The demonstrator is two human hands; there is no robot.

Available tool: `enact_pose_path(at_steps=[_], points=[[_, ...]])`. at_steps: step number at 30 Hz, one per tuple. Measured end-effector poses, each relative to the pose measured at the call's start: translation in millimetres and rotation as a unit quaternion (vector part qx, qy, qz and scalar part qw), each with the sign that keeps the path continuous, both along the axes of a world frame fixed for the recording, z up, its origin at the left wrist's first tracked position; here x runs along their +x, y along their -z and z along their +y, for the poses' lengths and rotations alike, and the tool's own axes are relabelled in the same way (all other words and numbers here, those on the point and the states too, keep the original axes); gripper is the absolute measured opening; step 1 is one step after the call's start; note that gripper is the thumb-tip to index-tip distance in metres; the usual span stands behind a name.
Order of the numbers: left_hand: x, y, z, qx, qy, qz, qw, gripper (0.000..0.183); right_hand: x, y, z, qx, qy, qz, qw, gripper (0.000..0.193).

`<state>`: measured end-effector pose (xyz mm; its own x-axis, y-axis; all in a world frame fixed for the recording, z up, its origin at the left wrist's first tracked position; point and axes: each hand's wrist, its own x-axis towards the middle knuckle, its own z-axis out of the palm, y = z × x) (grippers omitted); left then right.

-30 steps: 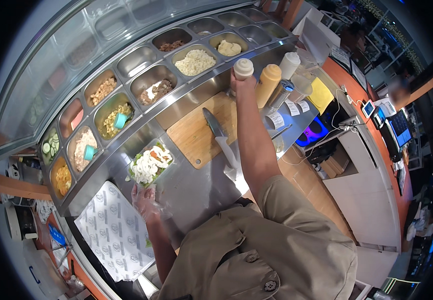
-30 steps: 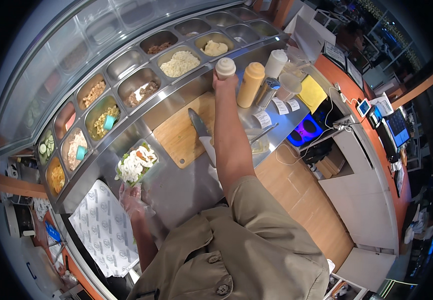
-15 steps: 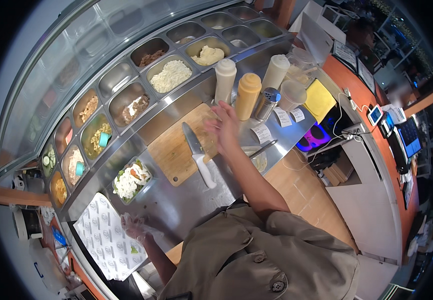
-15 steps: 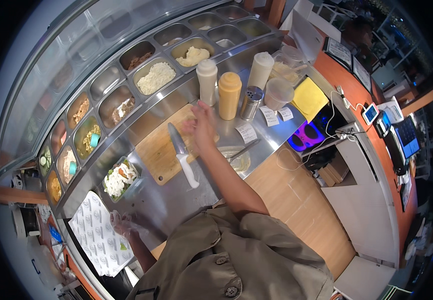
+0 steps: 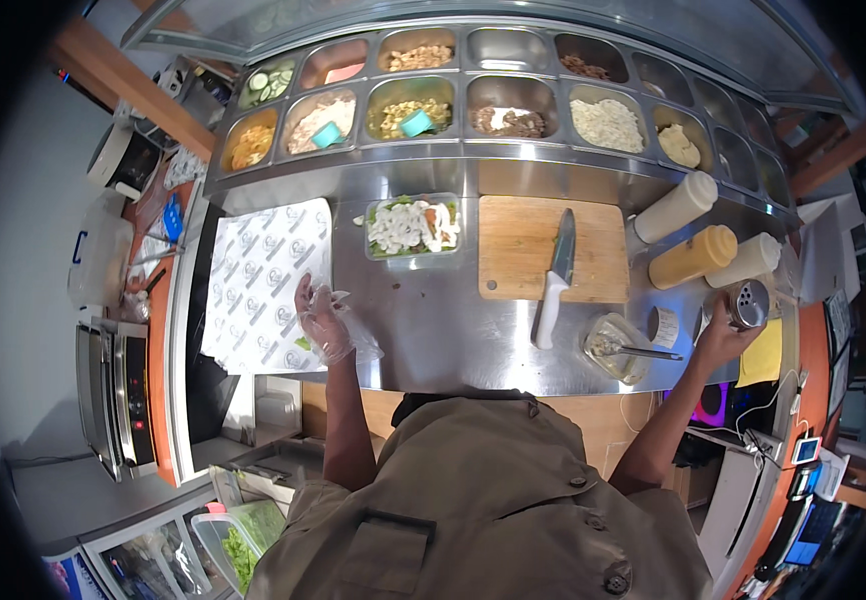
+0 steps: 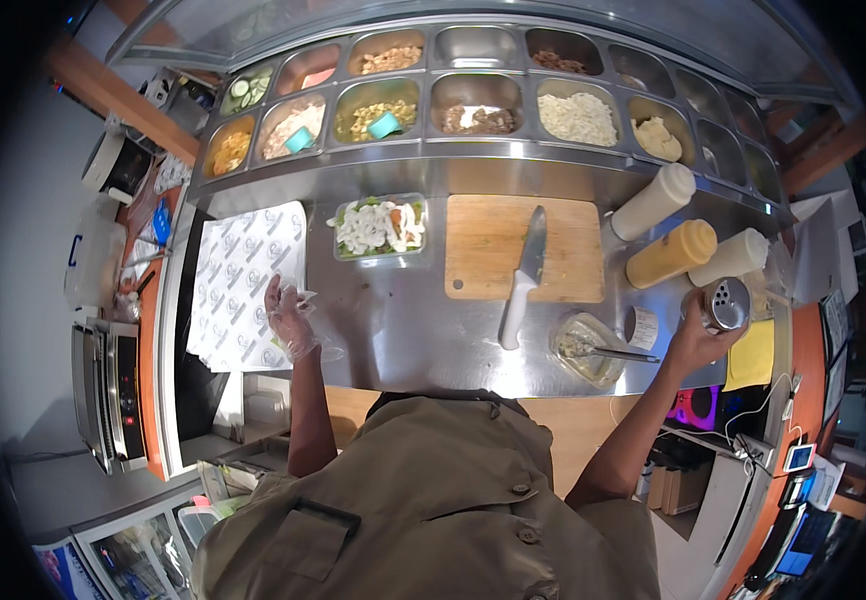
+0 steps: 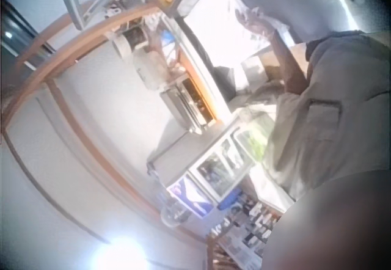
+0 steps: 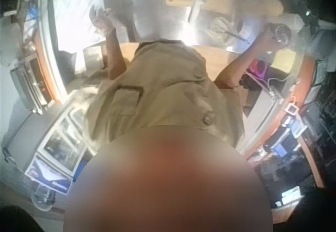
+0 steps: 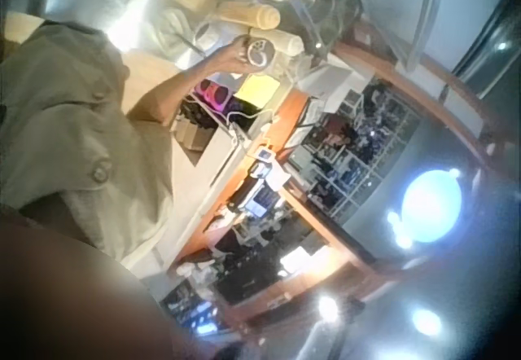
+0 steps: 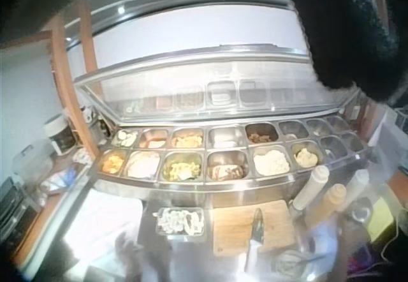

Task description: The person assembles a salad by placing lettuce, meat, and other ingredients into a container, then adds sauce and wraps the container in paper. The person also handles a plastic cup and ice.

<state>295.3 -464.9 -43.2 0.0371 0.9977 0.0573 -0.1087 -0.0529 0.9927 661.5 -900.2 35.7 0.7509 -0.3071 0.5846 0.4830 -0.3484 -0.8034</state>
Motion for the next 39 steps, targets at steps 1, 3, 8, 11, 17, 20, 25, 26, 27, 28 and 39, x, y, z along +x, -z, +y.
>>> enact_pose_path(at_steps=[1,3,8,11,17,20,25,26,27,28,39], points=[[-5.3,-2.7,3.1,-0.005,-0.009,0.007,1.0,0.045,-18.6,-16.7,22.9,-0.006,-0.035,-0.038,0.999,0.062],[-14.7,-5.5,13.8,-0.034,0.003,-0.018,0.999,0.046,-53.7,-40.6,84.9,-0.101,-0.135,-0.078,0.983,0.066],[-32.4,-6.3,37.0,-0.051,0.022,-0.071,0.996,0.043,-102.6,-43.2,269.9,-0.407,-0.228,-0.21,0.859,0.078],[-48.6,-8.4,42.4,-0.055,0.032,-0.077,0.995,0.04,-116.2,-23.3,337.6,-0.512,-0.275,-0.295,0.758,0.062],[-82.3,-3.0,58.1,-0.073,0.047,-0.109,0.99,0.036,-120.3,-5.2,372.9,-0.498,-0.261,-0.309,0.767,0.063],[-86.7,4.6,67.3,-0.082,0.053,-0.082,0.992,0.037,-123.4,-6.0,377.7,-0.498,-0.251,-0.311,0.77,0.063],[-83.8,15.9,74.5,-0.085,0.1,-0.133,0.982,0.037,-130.5,-7.1,389.1,-0.523,-0.236,-0.286,0.767,0.066],[-83.4,17.7,74.5,-0.063,0.113,-0.123,0.984,0.037,-130.8,-7.0,390.4,-0.541,-0.235,-0.279,0.758,0.066],[-82.7,18.9,75.8,-0.091,0.114,-0.135,0.98,0.037,-131.1,-6.6,391.2,-0.556,-0.229,-0.269,0.752,0.066],[-82.4,19.5,76.9,-0.105,0.122,-0.131,0.978,0.037,-129.9,-6.9,392.1,-0.529,-0.231,-0.301,0.759,0.068],[-85.9,19.1,77.4,-0.141,0.141,-0.124,0.972,0.045,-122.4,1.7,342.1,-0.5,-0.18,-0.202,0.823,0.065]])
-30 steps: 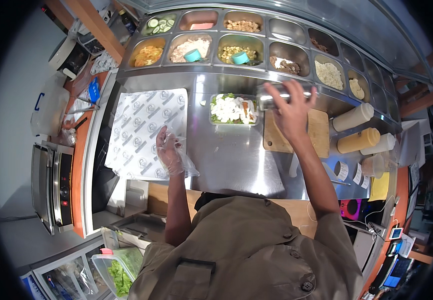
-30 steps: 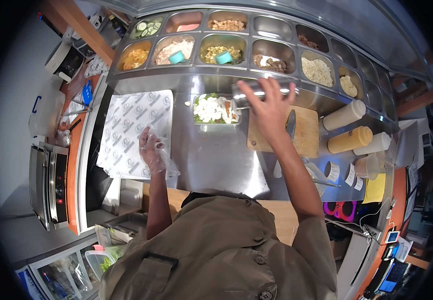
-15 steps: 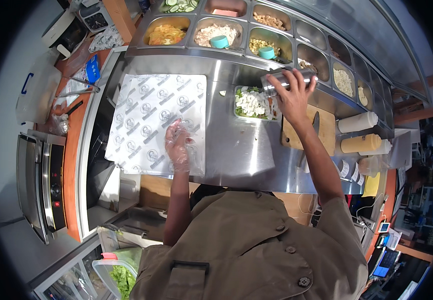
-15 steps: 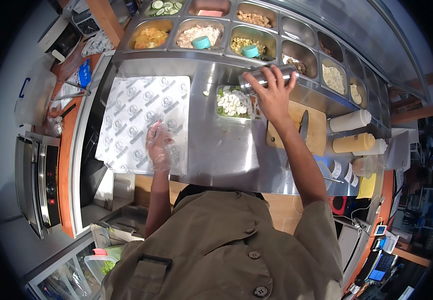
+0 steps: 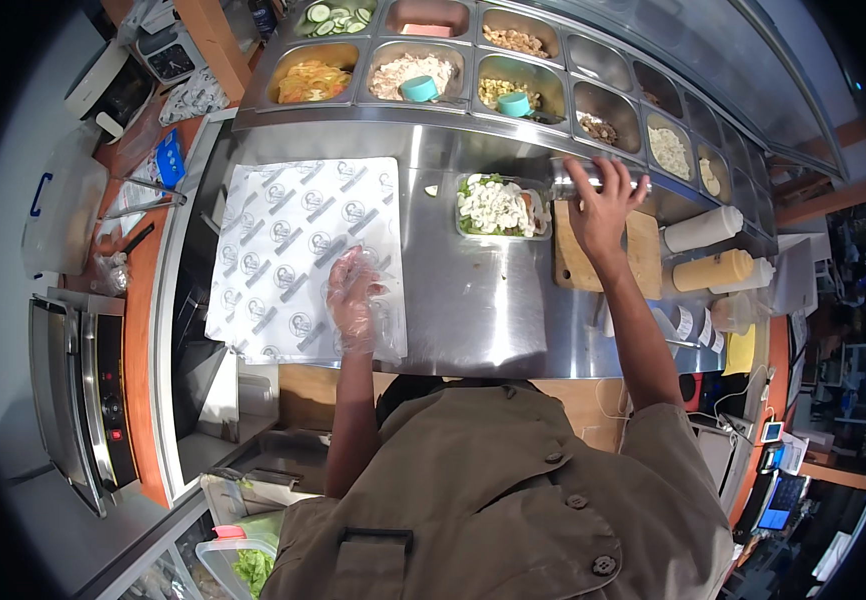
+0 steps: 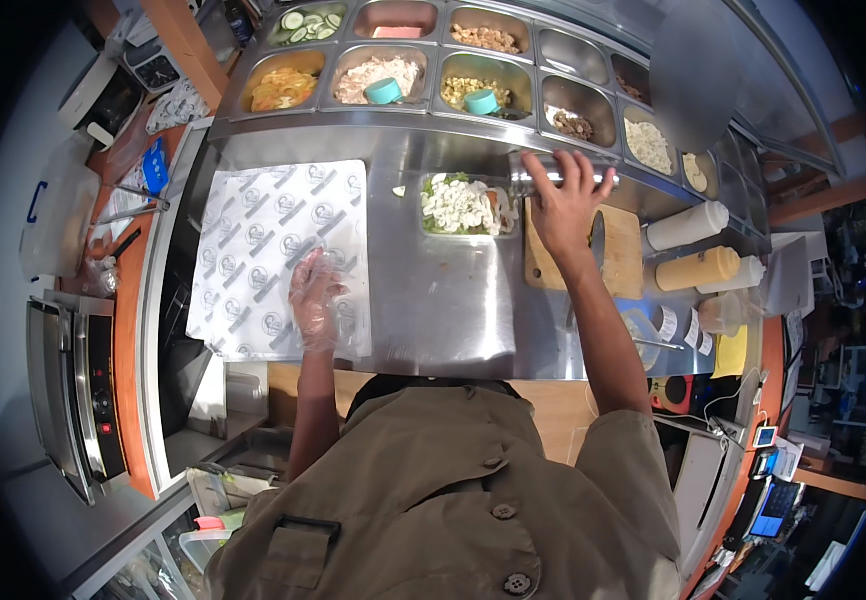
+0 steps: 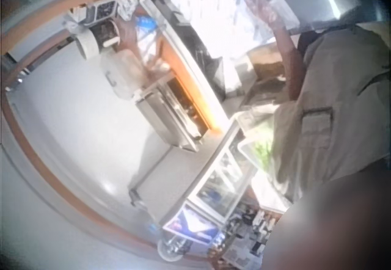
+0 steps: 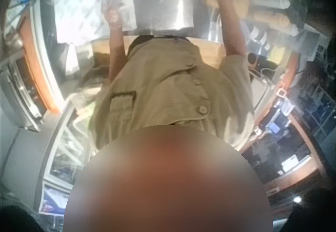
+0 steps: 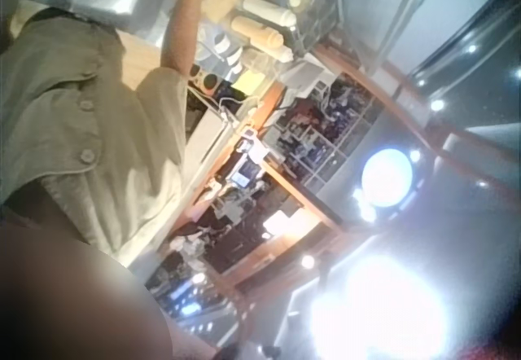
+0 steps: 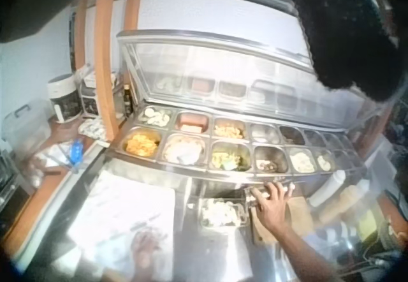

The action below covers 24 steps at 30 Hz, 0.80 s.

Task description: The person assembles a salad by placing lettuce, meat, and other ingredients into a container, then adds sauce and wraps the container in paper. The person also handles a plastic cup and ice.

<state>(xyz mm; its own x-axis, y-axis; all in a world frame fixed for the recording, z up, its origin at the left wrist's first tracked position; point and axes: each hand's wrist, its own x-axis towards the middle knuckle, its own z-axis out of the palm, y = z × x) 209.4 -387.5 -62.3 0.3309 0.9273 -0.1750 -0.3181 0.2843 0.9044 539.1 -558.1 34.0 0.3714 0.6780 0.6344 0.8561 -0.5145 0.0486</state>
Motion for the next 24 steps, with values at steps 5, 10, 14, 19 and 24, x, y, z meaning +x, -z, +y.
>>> enact_pose_path(at_steps=[5,10,14,19,24], points=[[-0.3,-10.2,-10.2,0.003,0.002,0.0,1.0,0.044,7.5,5.0,-10.3,-0.043,0.008,-0.041,0.998,0.066],[0.8,-20.1,-27.8,0.002,0.003,0.021,1.0,0.044,13.8,0.0,6.9,-0.046,-0.04,-0.047,0.997,0.071],[3.6,-21.7,-44.4,0.039,0.019,-0.019,0.999,0.044,13.5,-17.9,-5.9,0.133,-0.088,0.105,0.982,0.073],[3.9,-26.6,-62.1,0.049,0.018,0.089,0.995,0.041,13.5,-26.9,-125.5,0.267,0.003,0.197,0.943,0.078],[-7.7,-34.5,-80.9,-0.053,-0.004,0.084,0.995,0.047,69.9,4.2,-316.7,0.442,0.148,0.334,0.819,0.088]])
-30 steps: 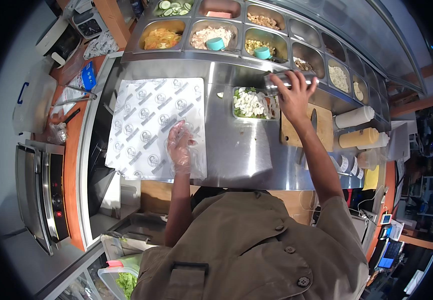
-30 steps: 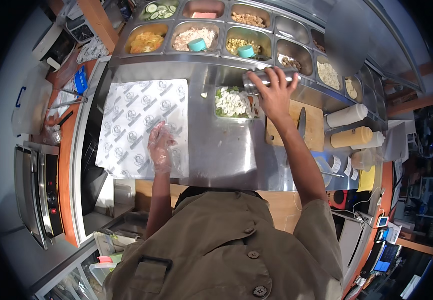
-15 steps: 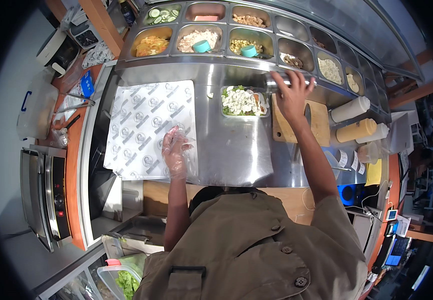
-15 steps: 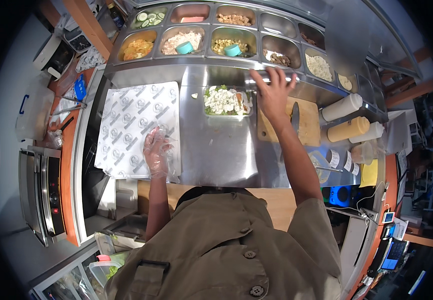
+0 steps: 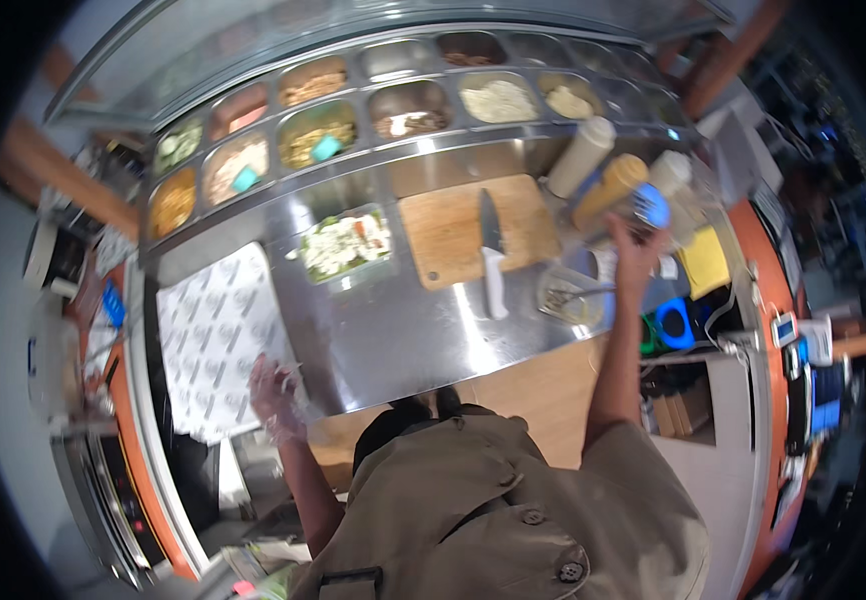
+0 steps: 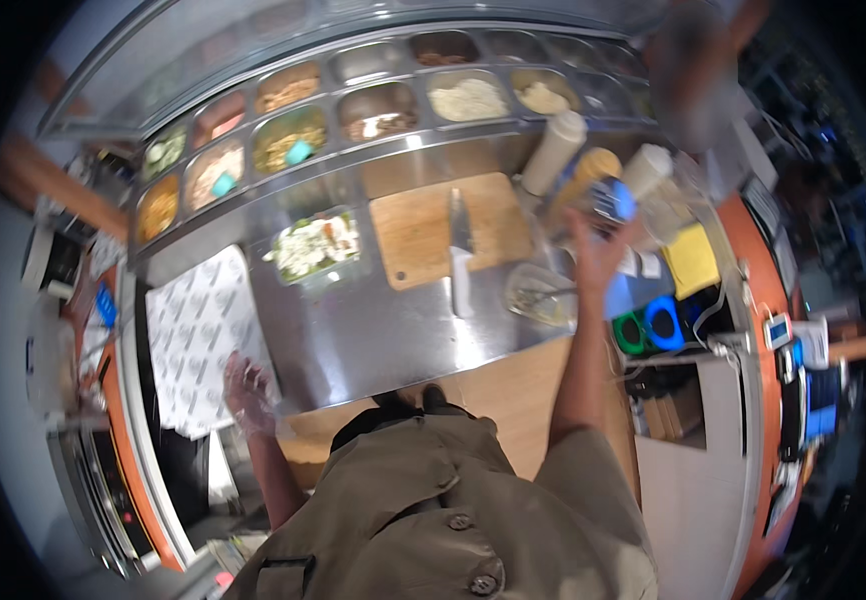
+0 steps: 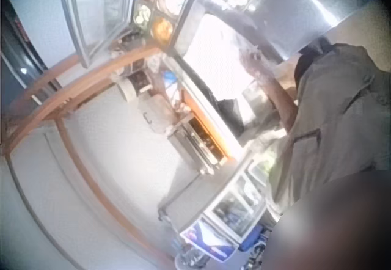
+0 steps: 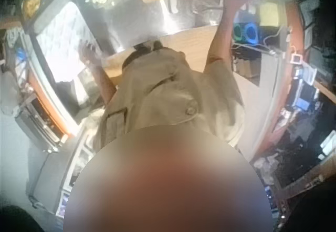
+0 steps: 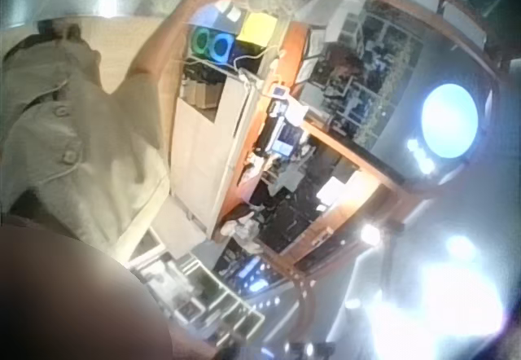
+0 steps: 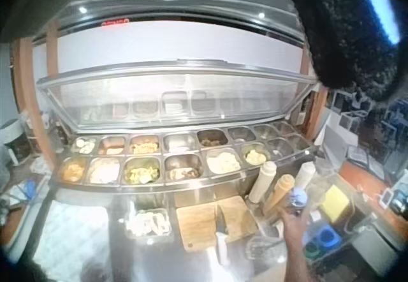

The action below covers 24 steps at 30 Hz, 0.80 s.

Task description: The person assembles a salad by placing lettuce, meat, and other ingredients into a container, then adds sauce and wraps the container in paper. The person also handles a plastic cup and ice.

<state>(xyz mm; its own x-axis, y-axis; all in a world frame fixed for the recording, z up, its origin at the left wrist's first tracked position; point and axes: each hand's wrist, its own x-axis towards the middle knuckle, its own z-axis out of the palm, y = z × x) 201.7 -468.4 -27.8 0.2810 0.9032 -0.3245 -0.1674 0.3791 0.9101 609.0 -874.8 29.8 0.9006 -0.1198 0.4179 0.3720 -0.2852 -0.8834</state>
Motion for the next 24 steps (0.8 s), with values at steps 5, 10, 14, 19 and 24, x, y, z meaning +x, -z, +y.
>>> enact_pose_path(at_steps=[5,10,14,19,24], points=[[-2.6,-12.8,-5.8,-0.071,0.037,-0.149,0.986,0.046,114.1,69.9,-114.4,-0.075,0.166,0.038,0.983,0.076],[-3.8,-35.7,2.7,-0.117,0.012,-0.205,0.972,0.036,179.1,130.7,-134.4,-0.133,0.033,0.039,0.99,0.07],[-30.1,-36.5,26.5,-0.106,-0.03,-0.234,0.966,0.023,151.6,81.7,-115.8,-0.347,0.228,0.059,0.908,0.105],[-79.0,-15.0,87.7,-0.066,-0.118,-0.265,0.955,0.013,-12.7,-0.3,76.6,-0.051,0.053,-0.143,0.987,0.035],[-112.1,-29.5,162.0,-0.01,-0.142,-0.232,0.962,0.026,-240.4,-13.3,389.7,-0.1,-0.553,-0.054,0.825,0.007]])
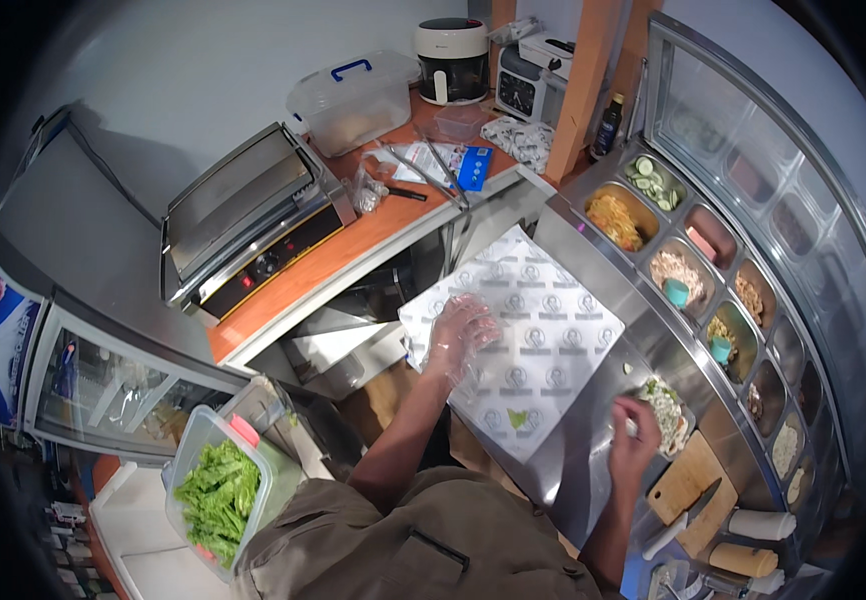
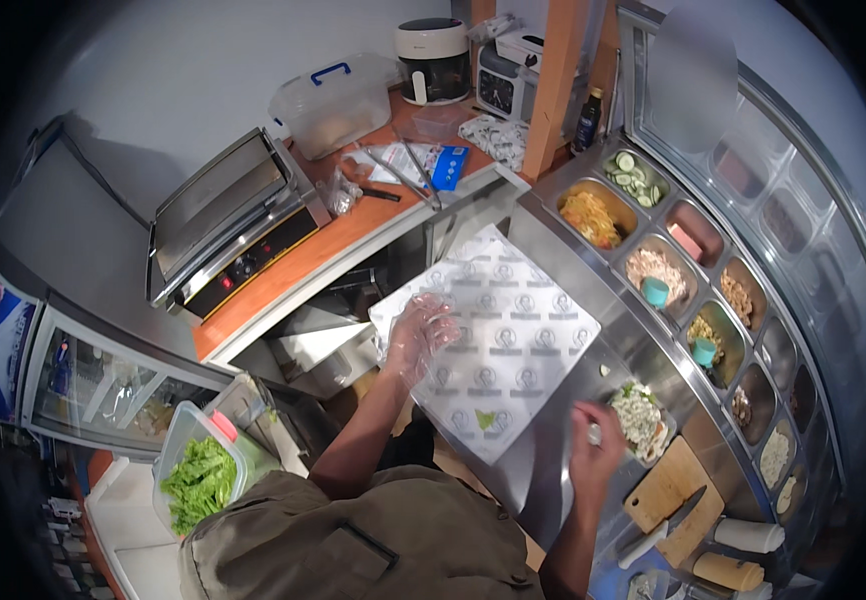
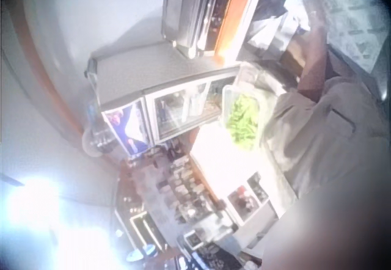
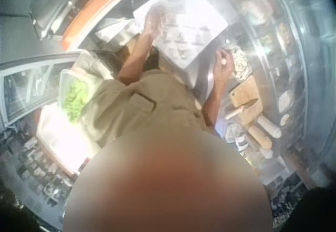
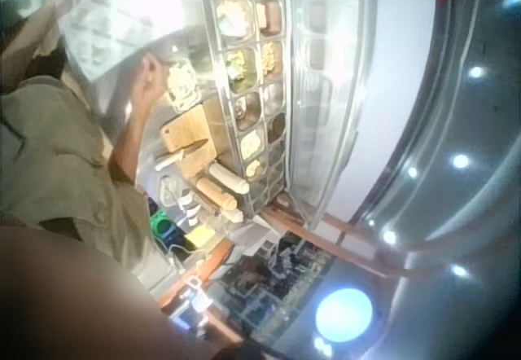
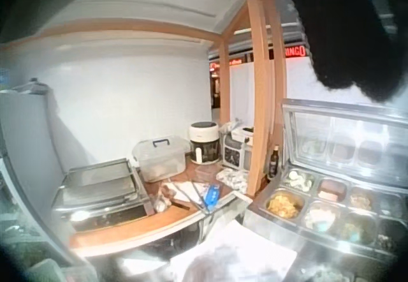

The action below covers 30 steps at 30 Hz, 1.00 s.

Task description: The person assembles a salad by placing lettuce, meat, and other ingredients into a container, then adds sauce and wraps the container in paper. The person also handles a plastic cup and ice.

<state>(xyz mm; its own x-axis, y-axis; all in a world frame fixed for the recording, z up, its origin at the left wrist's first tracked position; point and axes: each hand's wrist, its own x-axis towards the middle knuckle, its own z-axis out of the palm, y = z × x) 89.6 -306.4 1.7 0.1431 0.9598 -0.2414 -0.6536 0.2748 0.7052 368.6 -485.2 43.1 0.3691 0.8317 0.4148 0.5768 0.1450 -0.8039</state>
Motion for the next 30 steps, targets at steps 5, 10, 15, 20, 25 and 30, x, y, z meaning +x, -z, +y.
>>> enact_pose_path(at_steps=[5,10,15,20,25,30], points=[[-61.4,-25.2,75.9,0.053,0.03,0.057,0.997,0.049,-113.9,-37.4,268.1,0.01,-0.19,-0.037,0.981,0.011],[-124.2,-16.4,135.4,0.046,0.007,0.094,0.995,0.045,-140.2,-60.9,524.0,0.021,-0.143,-0.267,0.953,0.018],[-137.5,1.4,185.3,0.027,-0.041,0.055,0.997,0.034,-84.6,-106.8,672.8,-0.033,0.06,-0.485,0.872,0.013],[-104.9,-11.0,254.4,0.04,0.019,0.088,0.995,0.035,-42.1,-147.9,713.1,-0.209,0.098,-0.528,0.817,0.019],[-32.0,-28.9,330.3,0.157,0.075,0.053,0.983,0.033,-31.2,-174.4,726.4,-0.254,0.085,-0.544,0.795,0.025],[94.0,-50.2,442.4,0.445,0.058,0.09,0.889,0.046,-26.0,-177.8,727.6,-0.232,0.09,-0.561,0.789,0.024]])
